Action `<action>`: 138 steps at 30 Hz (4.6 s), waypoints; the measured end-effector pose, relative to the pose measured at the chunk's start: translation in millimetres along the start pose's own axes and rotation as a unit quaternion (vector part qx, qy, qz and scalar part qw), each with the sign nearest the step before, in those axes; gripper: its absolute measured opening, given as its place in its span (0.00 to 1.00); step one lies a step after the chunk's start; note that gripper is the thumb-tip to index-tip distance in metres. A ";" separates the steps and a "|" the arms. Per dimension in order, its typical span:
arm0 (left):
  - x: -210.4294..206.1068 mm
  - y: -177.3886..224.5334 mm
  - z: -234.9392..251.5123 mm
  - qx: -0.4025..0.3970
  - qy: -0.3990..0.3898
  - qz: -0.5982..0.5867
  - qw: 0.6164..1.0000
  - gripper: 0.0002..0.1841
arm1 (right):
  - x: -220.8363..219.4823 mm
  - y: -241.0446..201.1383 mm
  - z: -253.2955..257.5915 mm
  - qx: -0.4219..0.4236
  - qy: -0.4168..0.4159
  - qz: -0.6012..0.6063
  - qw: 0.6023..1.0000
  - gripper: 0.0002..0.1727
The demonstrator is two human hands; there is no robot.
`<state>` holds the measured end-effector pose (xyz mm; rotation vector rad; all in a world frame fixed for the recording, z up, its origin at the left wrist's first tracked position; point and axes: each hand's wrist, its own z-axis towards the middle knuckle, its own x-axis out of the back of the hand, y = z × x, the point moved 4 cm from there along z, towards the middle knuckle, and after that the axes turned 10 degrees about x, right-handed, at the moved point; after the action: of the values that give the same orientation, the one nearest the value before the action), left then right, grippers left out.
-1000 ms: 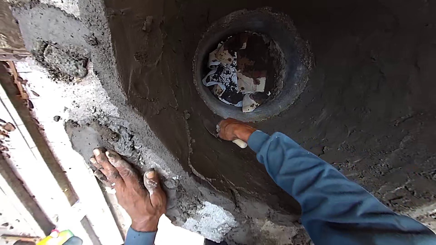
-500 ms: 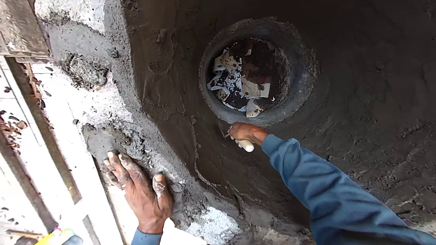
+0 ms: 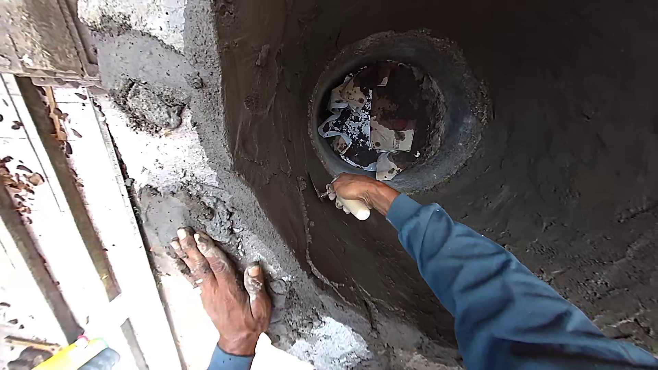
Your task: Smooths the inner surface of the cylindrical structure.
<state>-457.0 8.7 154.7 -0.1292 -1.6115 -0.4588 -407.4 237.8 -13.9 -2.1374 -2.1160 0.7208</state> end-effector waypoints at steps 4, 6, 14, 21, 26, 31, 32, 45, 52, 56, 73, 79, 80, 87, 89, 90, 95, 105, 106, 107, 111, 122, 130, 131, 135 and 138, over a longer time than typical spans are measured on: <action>0.6 2.4 -0.1 0.000 -0.002 0.001 1.000 0.53 | -1.0 -3.1 -0.1 0.007 0.005 0.030 0.999 0.15; 1.3 2.3 -0.3 0.001 -0.002 0.001 1.000 0.53 | -1.0 -6.3 -1.8 0.033 -0.003 0.036 0.999 0.17; 2.3 2.6 -0.1 0.011 -0.005 0.008 1.000 0.54 | -14.3 -24.3 -41.9 0.107 -0.024 0.062 0.992 0.19; 1.6 2.6 -1.2 0.006 -0.002 0.006 1.000 0.53 | -26.7 -33.6 -79.1 0.131 -0.056 -0.026 0.990 0.17; 2.7 2.7 -0.9 0.012 -0.006 0.007 1.000 0.54 | -35.2 -24.0 -100.3 0.124 -0.085 -0.041 0.988 0.17; 2.6 3.3 -1.1 0.006 -0.001 0.003 1.000 0.51 | -42.7 -14.8 -126.3 0.102 -0.095 -0.066 0.988 0.16; 2.6 3.7 -1.3 0.007 -0.004 0.003 1.000 0.51 | -44.3 -12.7 -129.4 0.108 -0.093 -0.075 0.987 0.16; 2.7 2.9 -2.4 0.014 -0.011 0.011 1.000 0.50 | -54.9 -17.5 -182.5 0.118 -0.111 -0.230 0.960 0.19; 1.1 0.4 -3.7 0.018 -0.021 0.009 1.000 0.48 | -66.6 -12.9 -208.8 0.105 -0.118 -0.334 0.929 0.21; -0.1 0.0 -4.3 0.017 -0.018 0.003 1.000 0.46 | -73.1 -5.6 -217.8 0.085 -0.114 -0.365 0.920 0.18; -0.4 -0.7 -4.6 0.019 -0.018 0.008 1.000 0.49 | -32.0 18.0 -198.1 0.046 -0.014 -0.252 0.966 0.21; -0.6 -2.5 -5.1 0.025 -0.025 0.009 0.999 0.50 | -55.3 -17.6 -158.0 0.059 -0.028 -0.331 0.941 0.17; -0.5 -2.2 -4.7 0.026 -0.025 0.009 0.999 0.49 | -56.5 -12.7 -155.9 0.045 -0.040 -0.338 0.939 0.17; -0.6 -2.2 -3.3 0.022 -0.034 0.006 0.999 0.49 | -46.2 27.2 -155.0 -0.061 -0.103 -0.378 0.918 0.14; -0.6 -2.9 -3.5 0.021 -0.034 0.005 0.999 0.49 | -41.3 30.8 -160.9 -0.082 -0.124 -0.423 0.894 0.15; -0.2 -2.9 -3.5 0.021 -0.034 0.007 0.999 0.49 | -37.1 32.4 -165.2 -0.096 -0.127 -0.441 0.883 0.15; -1.4 -4.1 -3.2 0.024 -0.030 -0.003 0.999 0.50 | -25.6 24.1 -190.0 -0.060 -0.056 -0.322 0.943 0.17; -0.1 -3.2 -2.1 0.019 -0.030 -0.003 0.999 0.50 | -60.9 21.8 -208.0 -0.037 -0.120 -0.376 0.918 0.19; -0.3 -3.1 -2.3 0.017 -0.029 -0.003 0.999 0.49 | -56.7 28.6 -208.7 -0.053 -0.129 -0.391 0.910 0.19; -0.8 -3.3 -2.7 0.015 -0.027 -0.005 1.000 0.49 | -51.0 36.2 -209.1 -0.071 -0.137 -0.406 0.901 0.18; -0.8 -3.7 -1.9 0.012 -0.025 -0.007 1.000 0.51 | -19.6 52.0 -199.0 -0.130 -0.102 -0.421 0.892 0.16; 0.6 -3.4 -2.3 0.017 -0.032 -0.003 0.999 0.53 | -28.7 24.7 -91.1 0.056 -0.025 -0.284 0.957 0.16; 1.8 -2.7 -1.2 0.015 -0.028 -0.005 0.999 0.53 | -4.4 83.2 -127.2 -0.128 -0.093 -0.390 0.907 0.15; 1.7 -1.5 -0.5 0.014 -0.024 -0.007 1.000 0.53 | 1.3 83.0 -128.3 -0.137 -0.090 -0.389 0.907 0.16; 0.5 -1.5 -0.9 0.008 -0.014 -0.008 1.000 0.53 | 7.1 72.6 -87.6 -0.037 -0.023 -0.300 0.953 0.16; -0.4 -3.0 -0.9 0.005 -0.010 -0.011 1.000 0.55 | 2.1 45.1 -39.8 0.029 0.004 -0.213 0.977 0.14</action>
<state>-457.3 5.6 153.7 -0.1100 -1.6365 -0.4676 -351.3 248.3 5.1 -1.5678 -2.3941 0.7084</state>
